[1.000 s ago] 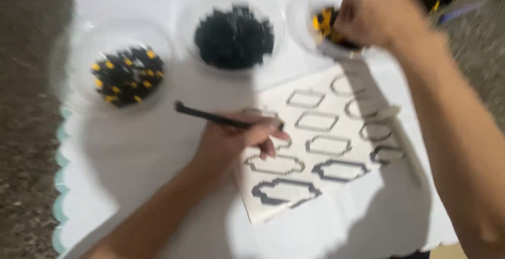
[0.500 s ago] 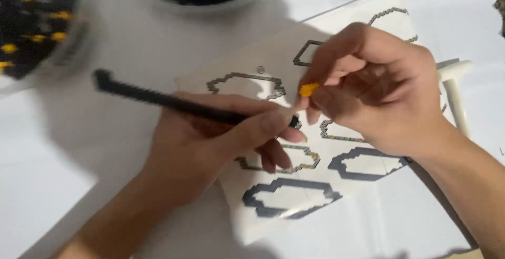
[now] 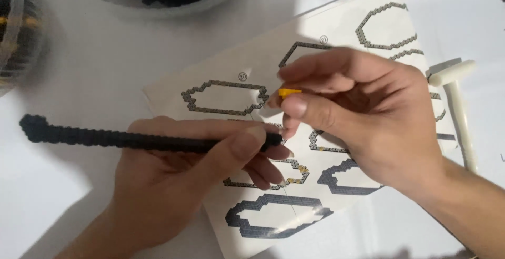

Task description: Assembling a decorative strip by attaching small plastic blocks following a printed pattern and tapping them with a mallet.

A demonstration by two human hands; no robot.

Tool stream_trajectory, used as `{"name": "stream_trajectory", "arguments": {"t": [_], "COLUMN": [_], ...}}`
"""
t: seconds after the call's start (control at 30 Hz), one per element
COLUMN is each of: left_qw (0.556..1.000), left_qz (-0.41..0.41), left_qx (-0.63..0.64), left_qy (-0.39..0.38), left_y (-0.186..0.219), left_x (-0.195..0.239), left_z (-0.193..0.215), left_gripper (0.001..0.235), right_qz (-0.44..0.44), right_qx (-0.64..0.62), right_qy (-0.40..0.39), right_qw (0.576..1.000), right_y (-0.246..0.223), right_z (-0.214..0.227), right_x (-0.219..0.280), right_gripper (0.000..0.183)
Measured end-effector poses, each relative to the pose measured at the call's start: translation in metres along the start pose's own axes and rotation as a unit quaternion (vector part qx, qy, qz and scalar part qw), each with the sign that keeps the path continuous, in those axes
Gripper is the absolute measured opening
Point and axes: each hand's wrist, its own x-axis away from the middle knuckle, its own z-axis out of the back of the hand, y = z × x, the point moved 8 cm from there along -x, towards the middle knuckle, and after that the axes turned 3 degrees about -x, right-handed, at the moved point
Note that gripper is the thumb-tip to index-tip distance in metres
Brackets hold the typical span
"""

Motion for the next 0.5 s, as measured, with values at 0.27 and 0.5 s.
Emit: {"name": "stream_trajectory", "arguments": {"t": [0.27,0.5], "left_qw": [0.999,0.989], "left_qz": [0.005,0.028], "left_qx": [0.043,0.146], "left_qy": [-0.009,-0.001], "left_y": [-0.001,-0.008], "left_x": [0.003,0.007], "left_z": [0.002,0.002], "left_gripper": [0.035,0.022], "right_qz": [-0.049,-0.035], "right_qx": [0.016,-0.126], "right_qy": [0.049,-0.012], "right_qw": [0.998,0.991], "right_y": [0.012,0.011], "right_z": [0.011,0.008], "right_x": [0.001,0.001], "right_gripper": [0.020,0.012]}}
